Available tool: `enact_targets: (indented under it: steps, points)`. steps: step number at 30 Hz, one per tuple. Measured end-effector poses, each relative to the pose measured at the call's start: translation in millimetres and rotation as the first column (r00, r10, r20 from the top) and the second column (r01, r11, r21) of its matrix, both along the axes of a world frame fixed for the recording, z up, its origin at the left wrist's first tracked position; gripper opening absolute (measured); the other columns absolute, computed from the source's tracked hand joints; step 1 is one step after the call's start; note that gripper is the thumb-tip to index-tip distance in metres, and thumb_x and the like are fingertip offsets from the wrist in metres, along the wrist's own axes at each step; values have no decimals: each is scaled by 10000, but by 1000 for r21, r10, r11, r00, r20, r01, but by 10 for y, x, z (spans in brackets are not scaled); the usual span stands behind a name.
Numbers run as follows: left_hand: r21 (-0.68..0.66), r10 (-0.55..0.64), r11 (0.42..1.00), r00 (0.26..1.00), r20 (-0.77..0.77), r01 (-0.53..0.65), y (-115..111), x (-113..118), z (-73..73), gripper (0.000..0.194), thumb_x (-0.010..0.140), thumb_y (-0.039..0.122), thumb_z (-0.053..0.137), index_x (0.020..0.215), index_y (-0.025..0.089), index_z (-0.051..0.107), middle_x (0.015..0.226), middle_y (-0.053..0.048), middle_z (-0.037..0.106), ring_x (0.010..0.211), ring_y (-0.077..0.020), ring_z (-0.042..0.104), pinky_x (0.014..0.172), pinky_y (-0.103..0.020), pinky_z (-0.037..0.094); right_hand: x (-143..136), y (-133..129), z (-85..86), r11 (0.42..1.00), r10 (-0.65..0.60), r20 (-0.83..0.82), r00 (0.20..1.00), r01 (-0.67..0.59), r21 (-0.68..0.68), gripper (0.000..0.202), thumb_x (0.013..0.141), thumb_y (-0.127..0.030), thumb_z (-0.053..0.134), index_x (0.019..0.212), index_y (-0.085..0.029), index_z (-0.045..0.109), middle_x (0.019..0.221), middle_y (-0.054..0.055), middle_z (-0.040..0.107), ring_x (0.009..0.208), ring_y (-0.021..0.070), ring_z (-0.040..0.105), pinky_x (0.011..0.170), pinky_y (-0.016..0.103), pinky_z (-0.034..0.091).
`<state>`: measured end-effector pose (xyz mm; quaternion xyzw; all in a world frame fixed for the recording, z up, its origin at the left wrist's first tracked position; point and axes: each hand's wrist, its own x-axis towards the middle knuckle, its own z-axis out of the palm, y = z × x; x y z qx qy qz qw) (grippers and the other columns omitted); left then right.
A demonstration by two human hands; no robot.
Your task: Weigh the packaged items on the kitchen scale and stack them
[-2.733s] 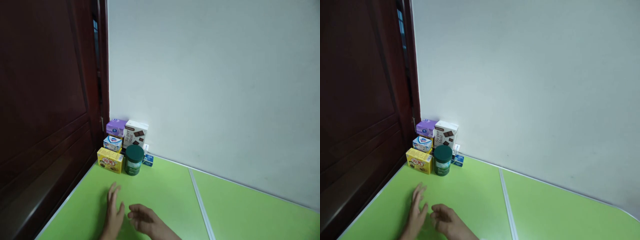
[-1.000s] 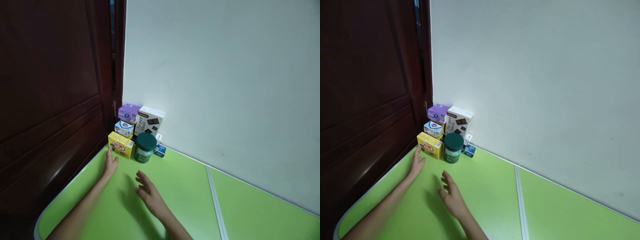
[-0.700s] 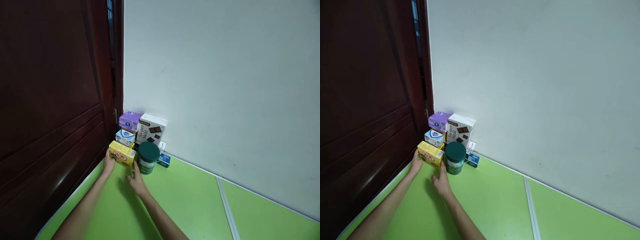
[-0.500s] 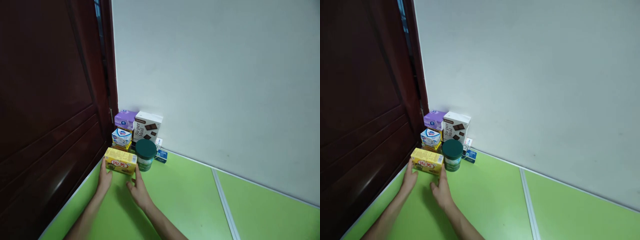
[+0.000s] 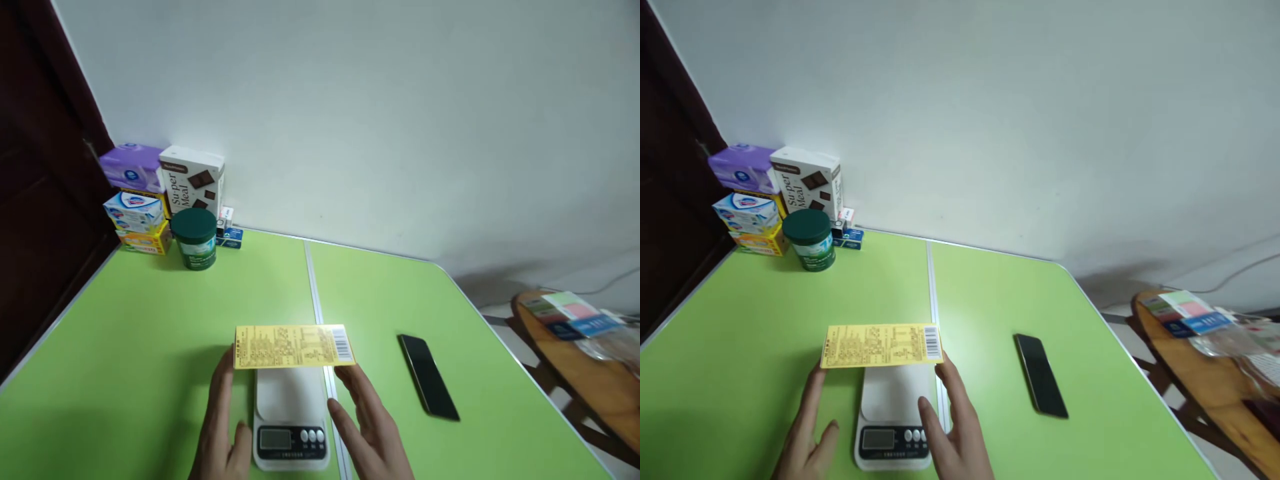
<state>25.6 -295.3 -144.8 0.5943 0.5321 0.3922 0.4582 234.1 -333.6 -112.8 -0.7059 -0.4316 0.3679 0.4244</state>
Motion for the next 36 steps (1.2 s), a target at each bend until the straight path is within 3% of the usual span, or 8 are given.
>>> enact_targets:
  steps: [8, 11, 15, 19, 23, 26, 30, 36]
  points:
    - [-141, 49, 988, 994, -92, -62, -315, 337, -153, 628, 859, 150, 351, 1449, 290, 188, 1544, 20, 174, 1414, -217, 99, 1146, -430, 169, 187, -298, -410, 999, -28, -167, 985, 24, -25, 573, 860, -434, 497, 1390, -292, 330, 1477, 90, 348, 1304, 293, 404, 1041, 502, 390]
    - [-134, 69, 987, 983, -168, -92, -127, 77, -121, 678, 855, 265, 433, 1454, 286, 117, 1557, -25, 113, 1418, -248, 103, 1131, -490, 169, 395, -287, -363, 1000, 21, -148, 989, -24, -16, 560, 863, -391, 511, 1385, -317, 323, 1486, 66, 333, 1316, 273, 385, 1058, 508, 362]
    - [-104, 51, 992, 978, -201, -73, 230, -191, 95, 722, 773, 442, 547, 1404, 234, 267, 1484, -102, 320, 1336, -290, 341, 1095, -455, 290, 663, -177, -217, 997, 74, -94, 993, -71, 38, 557, 864, -321, 521, 1383, -315, 320, 1445, 62, 393, 1280, 240, 420, 1055, 478, 366]
    - [-281, -135, 958, 952, -273, 56, 479, -160, 179, 822, 654, 528, 640, 1363, 259, 324, 1418, -112, 431, 1139, -309, 563, 994, -451, 427, 676, 94, -65, 960, 274, -96, 957, -268, 77, 697, 770, -185, 620, 1390, -326, 335, 1450, 55, 390, 1147, 245, 533, 936, 435, 481]
    - [-252, -186, 964, 896, -403, 87, 641, 50, 221, 639, 630, 502, 662, 1186, 241, 486, 1179, -96, 643, 1118, -329, 576, 933, -453, 472, 794, 295, 49, 864, 436, 41, 899, -432, 259, 664, 774, -118, 592, 1379, -288, 377, 1337, 63, 526, 1175, 245, 515, 904, 390, 499]
    - [-196, -245, 963, 898, -366, 184, 731, 521, 432, 552, 611, 456, 679, 1097, 238, 532, 1109, -71, 679, 1061, -314, 615, 828, -392, 538, 1137, 253, 93, 872, 352, 92, 931, -362, 329, 617, 832, -165, 545, 1398, -291, 334, 1380, 58, 486, 1234, 229, 468, 960, 401, 462]
    - [-113, -383, 924, 875, -297, 366, 899, 1773, 702, 466, 686, 355, 646, 1113, 212, 525, 1188, -72, 636, 1020, -249, 637, 845, -357, 528, 1908, 182, 34, 931, 45, 115, 992, -84, 355, 493, 879, -220, 466, 1362, -273, 385, 1365, 72, 489, 1223, 219, 474, 982, 415, 437]
    - [61, -480, 859, 840, -252, 509, 1358, 3870, 397, 394, 695, 151, 657, 1067, 157, 525, 1123, -114, 628, 1058, -228, 597, 887, -373, 486, 3437, 523, -298, 889, -387, -66, 920, 391, 238, 526, 808, -278, 535, 1307, -183, 401, 1299, 144, 523, 1187, 262, 511, 976, 473, 434]
